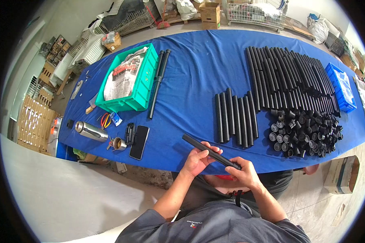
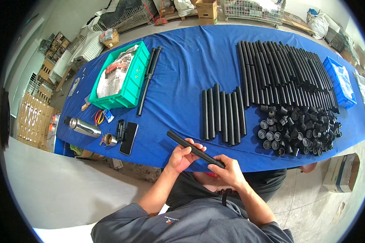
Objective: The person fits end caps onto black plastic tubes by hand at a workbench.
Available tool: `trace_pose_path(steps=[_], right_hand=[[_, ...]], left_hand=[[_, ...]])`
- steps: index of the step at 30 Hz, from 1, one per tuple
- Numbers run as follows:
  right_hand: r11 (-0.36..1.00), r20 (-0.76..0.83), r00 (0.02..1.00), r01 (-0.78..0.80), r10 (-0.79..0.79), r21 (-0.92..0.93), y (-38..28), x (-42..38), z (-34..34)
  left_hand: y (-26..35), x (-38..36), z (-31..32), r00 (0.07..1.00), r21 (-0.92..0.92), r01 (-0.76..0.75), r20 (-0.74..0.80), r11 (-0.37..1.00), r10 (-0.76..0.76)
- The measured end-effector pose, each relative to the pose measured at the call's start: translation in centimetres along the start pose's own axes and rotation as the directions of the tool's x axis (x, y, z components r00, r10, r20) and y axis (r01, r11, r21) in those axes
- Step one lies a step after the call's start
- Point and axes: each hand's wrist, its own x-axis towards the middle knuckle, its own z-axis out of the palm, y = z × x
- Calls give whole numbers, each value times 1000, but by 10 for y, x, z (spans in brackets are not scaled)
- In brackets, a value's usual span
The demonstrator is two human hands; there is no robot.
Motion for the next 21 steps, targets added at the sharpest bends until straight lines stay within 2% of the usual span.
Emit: trace_pose_path(steps=[2, 5, 6, 7, 8, 9, 10, 13, 15, 16, 18, 20, 21], right_hand=[[977, -104, 975, 186, -197, -108, 10, 2, 6], [860, -216, 849, 412, -482, -300, 11, 7, 18], [881, -213, 862, 416, -461, -224, 6, 7, 16], [963, -149, 952, 259, -267, -70, 0, 6, 12], [995, -51, 996, 71, -68, 71, -7, 3, 7], [974, 69, 990, -132, 121, 183, -10, 1, 2], [978, -108, 973, 196, -202, -69, 0, 2, 6], [857, -208, 859, 382, -467, -347, 0, 3, 11], [990, -97, 986, 132, -137, -49, -11, 0, 3], [996, -4, 1000, -25, 26, 84, -15, -1, -1], [974, -134, 966, 210, -221, -90, -5, 2, 4], [862, -196, 871, 368, -451, -349, 1, 2, 11], [890, -195, 886, 363, -421, -276, 0, 3, 11]], left_hand=[[1, 1, 5, 999, 29, 11, -52, 1000, -10], [5, 3, 2, 1000, 12, 8, -28, 1000, -8], [5, 3, 0, 1000, 12, 3, -14, 1000, -3], [6, 2, -3, 1000, 12, -2, -4, 1000, 2], [5, 0, -4, 1000, 11, -6, 5, 1000, 6], [3, 1, -1, 1000, 14, 0, -12, 1000, 0], [2, 3, 2, 1000, 21, 5, -28, 1000, -5], [2, 4, 3, 1000, 22, 9, -23, 1000, -8], [2, 2, 3, 1000, 13, 12, -9, 1000, -12], [2, 1, 4, 1000, 8, 13, -4, 1000, -13], [2, 1, 5, 1000, 3, 13, -5, 1000, -13], [0, 3, 7, 1000, 4, 8, -20, 1000, -8], [1, 3, 5, 1000, 3, 6, -13, 1000, -6]])
